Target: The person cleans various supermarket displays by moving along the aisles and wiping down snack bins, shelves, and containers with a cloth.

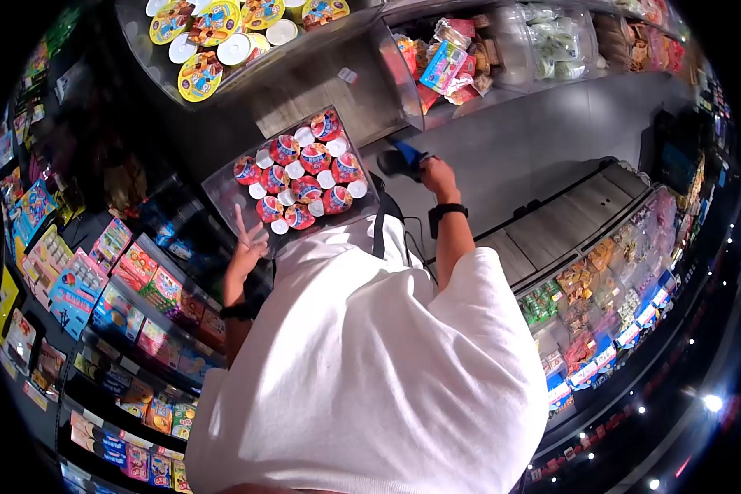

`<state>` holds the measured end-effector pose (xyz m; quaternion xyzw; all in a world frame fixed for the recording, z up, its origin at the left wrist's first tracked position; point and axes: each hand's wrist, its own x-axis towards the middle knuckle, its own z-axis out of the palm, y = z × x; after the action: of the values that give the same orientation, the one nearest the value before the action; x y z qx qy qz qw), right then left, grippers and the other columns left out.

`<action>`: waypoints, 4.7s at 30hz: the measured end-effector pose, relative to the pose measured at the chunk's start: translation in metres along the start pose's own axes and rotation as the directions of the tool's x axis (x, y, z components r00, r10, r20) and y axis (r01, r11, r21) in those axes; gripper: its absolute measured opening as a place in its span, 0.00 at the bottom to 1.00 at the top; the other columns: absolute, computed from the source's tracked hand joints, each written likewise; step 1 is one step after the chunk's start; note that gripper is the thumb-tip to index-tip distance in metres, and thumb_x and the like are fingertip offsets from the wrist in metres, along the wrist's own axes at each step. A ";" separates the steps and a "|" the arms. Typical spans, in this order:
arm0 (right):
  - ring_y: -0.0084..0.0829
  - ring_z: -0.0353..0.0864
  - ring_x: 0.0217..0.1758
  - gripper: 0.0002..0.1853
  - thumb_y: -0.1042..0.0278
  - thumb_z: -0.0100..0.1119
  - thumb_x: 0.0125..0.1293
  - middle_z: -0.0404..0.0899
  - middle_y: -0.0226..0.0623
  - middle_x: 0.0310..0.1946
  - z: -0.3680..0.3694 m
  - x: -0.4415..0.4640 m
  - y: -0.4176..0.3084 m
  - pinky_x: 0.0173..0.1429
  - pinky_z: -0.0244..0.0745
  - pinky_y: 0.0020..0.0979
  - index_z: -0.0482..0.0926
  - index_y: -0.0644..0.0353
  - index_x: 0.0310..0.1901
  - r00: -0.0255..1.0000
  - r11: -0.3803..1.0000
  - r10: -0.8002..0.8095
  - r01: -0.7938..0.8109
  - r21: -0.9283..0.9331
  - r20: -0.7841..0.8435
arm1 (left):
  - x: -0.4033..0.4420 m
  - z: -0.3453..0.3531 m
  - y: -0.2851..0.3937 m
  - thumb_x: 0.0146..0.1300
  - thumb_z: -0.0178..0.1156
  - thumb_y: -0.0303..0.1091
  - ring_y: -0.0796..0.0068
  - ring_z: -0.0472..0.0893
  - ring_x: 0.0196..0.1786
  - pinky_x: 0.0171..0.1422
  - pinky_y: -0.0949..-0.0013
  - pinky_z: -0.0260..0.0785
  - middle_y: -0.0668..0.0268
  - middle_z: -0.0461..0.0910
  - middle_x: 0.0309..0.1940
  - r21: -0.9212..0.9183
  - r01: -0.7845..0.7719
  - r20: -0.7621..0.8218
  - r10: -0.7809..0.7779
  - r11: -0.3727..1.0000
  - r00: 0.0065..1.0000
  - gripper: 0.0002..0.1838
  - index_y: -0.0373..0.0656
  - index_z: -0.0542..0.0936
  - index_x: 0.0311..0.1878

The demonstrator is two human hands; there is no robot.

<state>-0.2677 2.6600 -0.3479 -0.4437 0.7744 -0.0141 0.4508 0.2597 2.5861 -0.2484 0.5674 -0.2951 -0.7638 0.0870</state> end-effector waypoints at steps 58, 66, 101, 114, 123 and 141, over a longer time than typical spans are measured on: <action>0.52 0.83 0.29 0.20 0.48 0.60 0.62 0.81 0.49 0.23 -0.057 -0.042 -0.251 0.32 0.76 0.49 0.80 0.59 0.43 0.935 0.858 -0.352 0.303 -0.415 -0.045 | -0.015 0.018 -0.006 0.61 0.47 0.11 0.55 0.72 0.66 0.45 0.75 0.71 0.42 0.60 0.72 -0.039 -0.031 -0.113 0.026 0.999 0.993 0.56 0.76 0.32 0.79; 0.54 0.83 0.32 0.27 0.50 0.63 0.59 0.83 0.49 0.28 -0.057 -0.026 -0.248 0.35 0.78 0.50 0.76 0.54 0.58 0.928 0.856 -0.373 0.343 -0.387 -0.003 | -0.014 0.017 -0.002 0.58 0.48 0.11 0.58 0.75 0.62 0.43 0.75 0.72 0.42 0.63 0.69 -0.049 -0.004 -0.136 -0.002 0.999 0.991 0.57 0.77 0.34 0.79; 0.48 0.86 0.31 0.11 0.59 0.65 0.54 0.84 0.48 0.28 -0.192 0.016 -0.303 0.33 0.80 0.45 0.85 0.60 0.29 0.923 0.735 -0.335 0.131 -0.665 -0.189 | 0.062 0.063 0.086 0.55 0.59 0.24 0.48 0.72 0.67 0.70 0.60 0.62 0.42 0.70 0.64 0.242 -0.318 -0.169 0.363 0.917 0.916 0.42 0.33 0.55 0.74; 0.49 0.85 0.33 0.19 0.50 0.67 0.57 0.84 0.47 0.27 -0.188 0.031 -0.288 0.36 0.79 0.45 0.84 0.60 0.30 0.944 0.735 -0.310 0.164 -0.658 -0.111 | 0.063 0.068 0.110 0.55 0.52 0.15 0.69 0.76 0.48 0.34 0.72 0.73 0.38 0.63 0.68 0.123 -0.096 -0.118 0.110 0.988 0.987 0.58 0.73 0.34 0.79; 0.46 0.86 0.38 0.20 0.46 0.70 0.53 0.86 0.43 0.31 -0.248 -0.071 -0.212 0.42 0.79 0.41 0.88 0.58 0.34 0.984 0.849 0.102 -0.011 -0.528 0.144 | 0.089 0.050 0.067 0.57 0.54 0.17 0.69 0.74 0.51 0.41 0.65 0.74 0.46 0.65 0.66 0.109 -0.147 -0.094 0.158 0.983 0.983 0.58 0.76 0.34 0.79; 0.26 0.76 0.27 0.15 0.61 0.64 0.65 0.80 0.39 0.24 -0.216 -0.109 -0.277 0.36 0.71 0.30 0.81 0.69 0.35 0.843 0.858 -0.448 0.499 0.123 -0.298 | 0.069 0.034 0.052 0.54 0.59 0.27 0.62 0.76 0.57 0.63 0.59 0.68 0.54 0.75 0.60 0.326 -0.283 -0.232 0.366 0.902 0.901 0.35 0.39 0.65 0.69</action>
<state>-0.2127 2.4870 -0.0277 -0.5695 0.6869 -0.2593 0.3696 0.1949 2.5234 -0.2697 0.6212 -0.4772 -0.5968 0.1739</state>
